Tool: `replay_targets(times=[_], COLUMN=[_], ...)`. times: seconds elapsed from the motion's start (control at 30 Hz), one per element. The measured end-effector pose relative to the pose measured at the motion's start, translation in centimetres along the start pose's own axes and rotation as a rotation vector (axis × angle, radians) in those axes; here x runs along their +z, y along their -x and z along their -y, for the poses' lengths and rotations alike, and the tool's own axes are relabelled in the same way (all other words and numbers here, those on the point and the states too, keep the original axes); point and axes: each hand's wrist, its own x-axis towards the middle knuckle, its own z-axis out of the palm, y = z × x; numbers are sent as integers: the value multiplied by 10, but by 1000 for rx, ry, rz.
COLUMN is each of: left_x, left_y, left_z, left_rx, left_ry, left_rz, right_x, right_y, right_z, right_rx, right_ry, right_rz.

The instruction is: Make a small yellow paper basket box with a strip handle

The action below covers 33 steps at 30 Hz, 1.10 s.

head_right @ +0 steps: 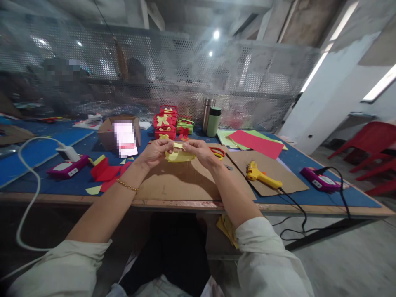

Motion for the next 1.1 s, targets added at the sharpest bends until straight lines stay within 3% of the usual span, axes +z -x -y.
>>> replay_targets(times=[0.27,0.5,0.77,1.1], left_x=[-4,2,3,-4], left_y=[1,5,2,2], left_z=[-5,-4,-5,-5], left_rx=[-65,-46,-69,-36], left_ry=[48,5,108,-43], left_rz=[-22,44,2,-3], right_x=[-13,-5,0,-5], right_y=[0,2,0,3], right_z=[0,1,-1,3], right_rx=[-36,-44,-69,-90], right_ry=[73,72,103,53], right_rz=[-62,-1,-16,-54])
